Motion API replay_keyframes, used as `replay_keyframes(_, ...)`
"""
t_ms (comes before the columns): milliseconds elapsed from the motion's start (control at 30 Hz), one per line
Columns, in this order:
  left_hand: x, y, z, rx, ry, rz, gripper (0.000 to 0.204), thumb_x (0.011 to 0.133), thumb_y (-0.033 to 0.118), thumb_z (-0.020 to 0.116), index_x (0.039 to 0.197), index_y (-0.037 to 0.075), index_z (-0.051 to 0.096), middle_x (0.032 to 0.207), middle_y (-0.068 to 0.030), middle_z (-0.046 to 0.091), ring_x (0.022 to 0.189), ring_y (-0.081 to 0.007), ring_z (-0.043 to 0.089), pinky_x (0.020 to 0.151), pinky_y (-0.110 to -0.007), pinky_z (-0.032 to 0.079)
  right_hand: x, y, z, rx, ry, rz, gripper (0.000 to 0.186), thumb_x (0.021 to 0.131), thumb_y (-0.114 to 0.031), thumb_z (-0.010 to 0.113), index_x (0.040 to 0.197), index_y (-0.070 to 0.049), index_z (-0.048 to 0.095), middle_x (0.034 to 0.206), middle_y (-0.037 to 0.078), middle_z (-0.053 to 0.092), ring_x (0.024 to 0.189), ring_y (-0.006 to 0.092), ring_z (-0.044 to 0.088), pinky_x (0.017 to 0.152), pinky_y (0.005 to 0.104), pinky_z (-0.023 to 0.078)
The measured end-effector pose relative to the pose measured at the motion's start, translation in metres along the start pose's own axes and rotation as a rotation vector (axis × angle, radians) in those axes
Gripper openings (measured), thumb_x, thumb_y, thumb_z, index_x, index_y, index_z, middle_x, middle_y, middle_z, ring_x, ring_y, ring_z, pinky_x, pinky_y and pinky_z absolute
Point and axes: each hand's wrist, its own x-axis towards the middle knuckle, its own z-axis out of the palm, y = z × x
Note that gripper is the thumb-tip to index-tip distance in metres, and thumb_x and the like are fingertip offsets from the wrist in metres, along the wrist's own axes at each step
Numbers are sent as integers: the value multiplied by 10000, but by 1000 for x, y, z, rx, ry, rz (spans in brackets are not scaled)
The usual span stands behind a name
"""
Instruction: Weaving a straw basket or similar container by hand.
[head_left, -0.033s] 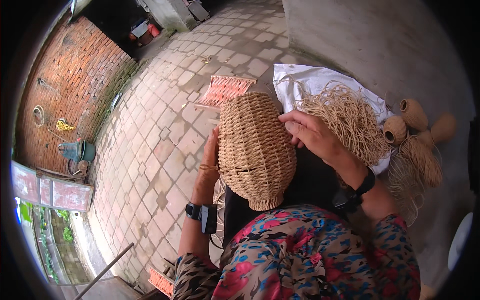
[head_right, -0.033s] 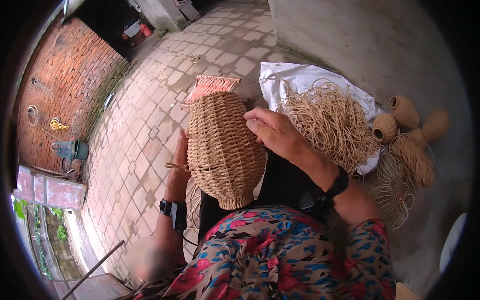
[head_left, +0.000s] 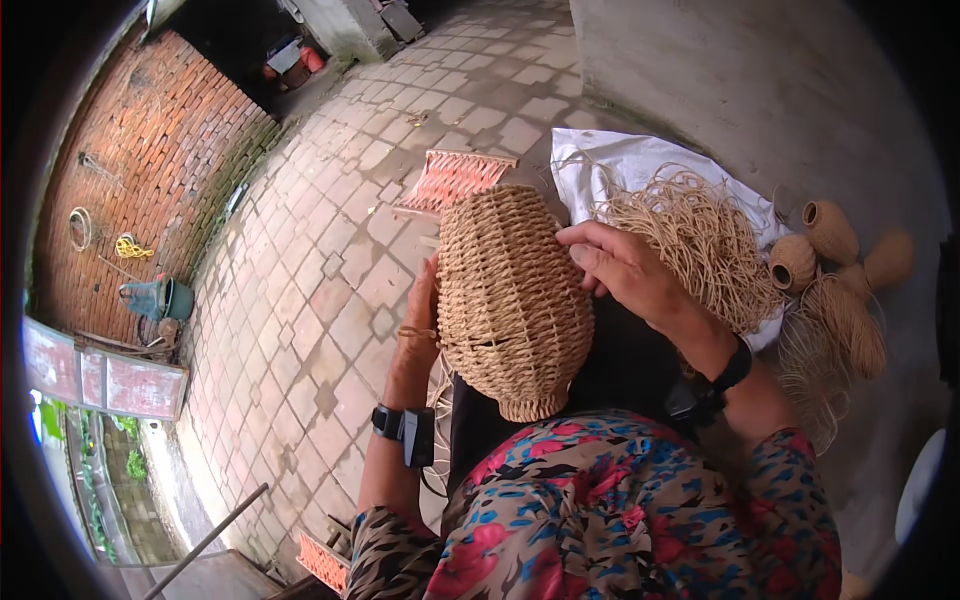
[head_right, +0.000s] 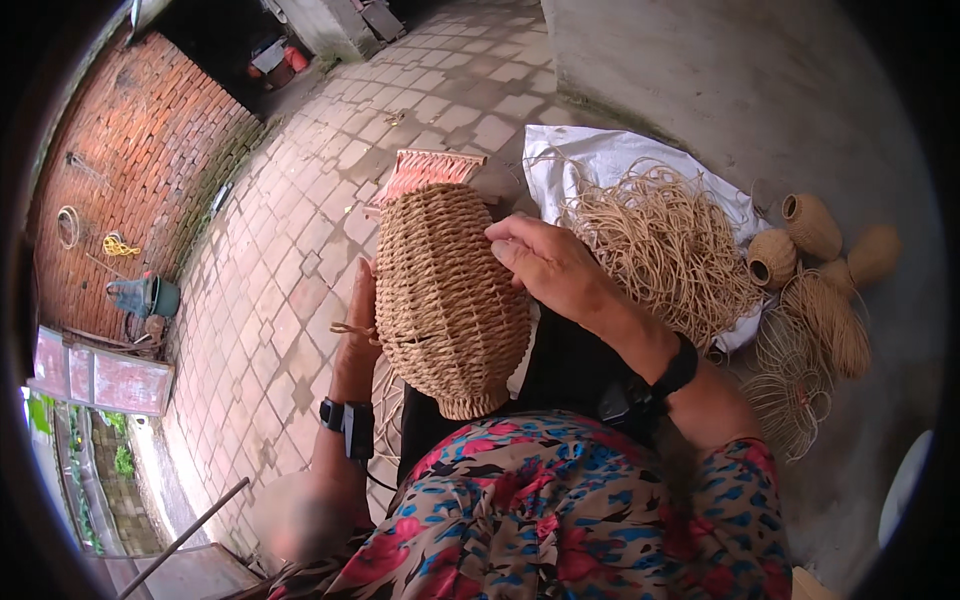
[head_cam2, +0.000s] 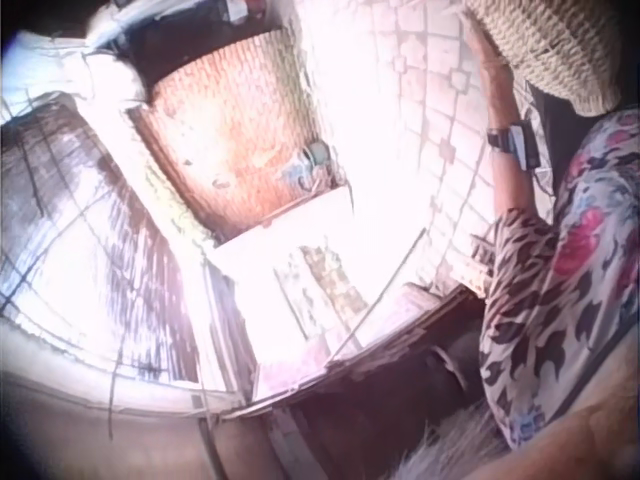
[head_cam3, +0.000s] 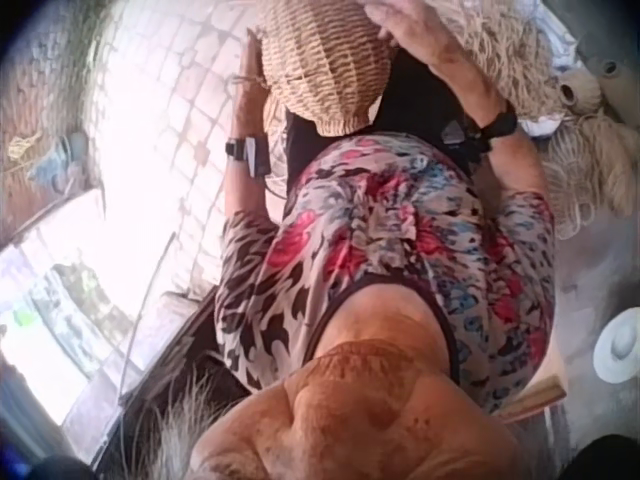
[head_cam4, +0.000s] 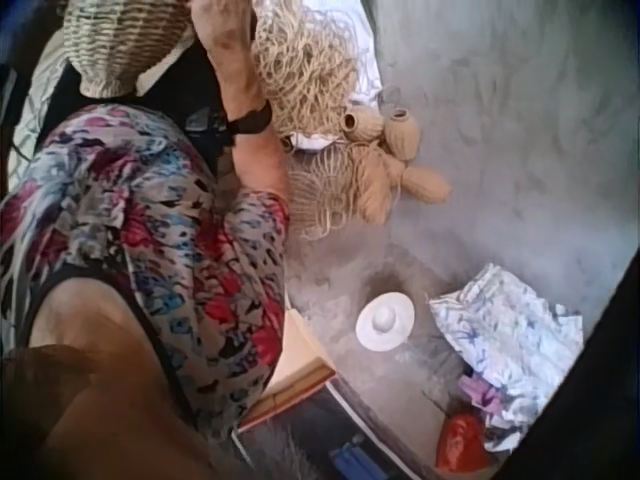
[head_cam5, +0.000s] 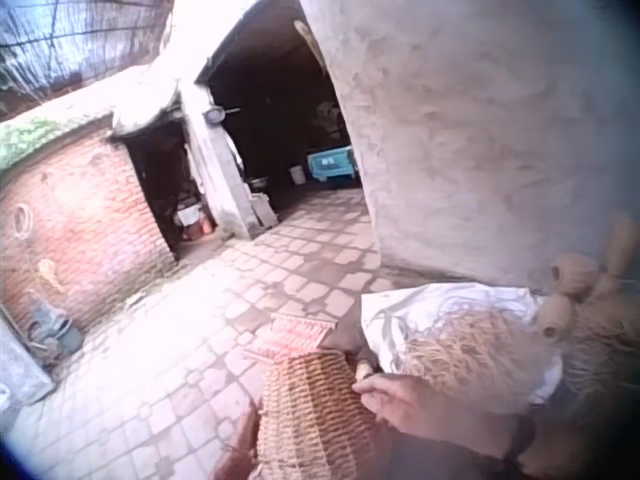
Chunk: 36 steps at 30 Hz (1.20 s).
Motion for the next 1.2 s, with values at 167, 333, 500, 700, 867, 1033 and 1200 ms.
replay_keyframes(167,-9,7,-13,-95,17,76,691,1010,534,377,1488,41,299,1461,-143,435,1321,-250,452,1100,-390,391,9,-18,19,-31,-78,-165,303,977,-168,511,1183,40,590,876,79,594,717,116,597,685,274,510)
replay_keyframes(333,-22,3,-44,-324,-71,-24,735,996,575,374,1495,45,275,1480,-143,410,1321,-258,451,1101,-407,397,17,-44,37,39,-270,-133,325,974,-140,476,1221,48,571,888,52,603,734,107,603,678,255,507)
replay_keyframes(500,-44,5,-32,-347,-43,-52,736,994,585,371,1487,43,299,1458,-153,439,1288,-250,489,1080,-395,423,24,-48,49,246,-386,-65,331,976,-134,453,1253,16,557,949,56,612,785,124,624,694,258,516)
replay_keyframes(700,-66,-9,-52,-269,28,-37,733,995,583,370,1485,42,306,1449,-156,450,1283,-248,494,1080,-391,422,31,-43,59,600,-546,7,326,973,-113,436,1258,20,520,1062,103,603,935,166,629,801,279,514)
replay_keyframes(867,-83,-22,-61,-154,110,-8,730,996,581,369,1484,41,312,1442,-158,460,1278,-247,499,1081,-388,420,37,-36,64,697,-590,2,313,979,-129,448,1247,16,525,1092,103,589,1006,176,616,855,290,508)
replay_keyframes(1033,-84,-34,-68,328,208,204,727,997,580,368,1482,40,318,1435,-160,469,1274,-245,503,1081,-385,419,31,-37,47,544,-526,4,355,997,-225,499,1266,6,524,1086,89,595,997,154,616,845,277,506)
replay_keyframes(1200,-29,14,-27,-142,42,-191,703,1002,572,371,1502,81,313,1413,-120,513,1276,-227,496,1083,-357,382,19,-13,6,206,-267,69,465,982,-473,531,1161,-44,547,944,49,567,817,116,593,708,246,505)
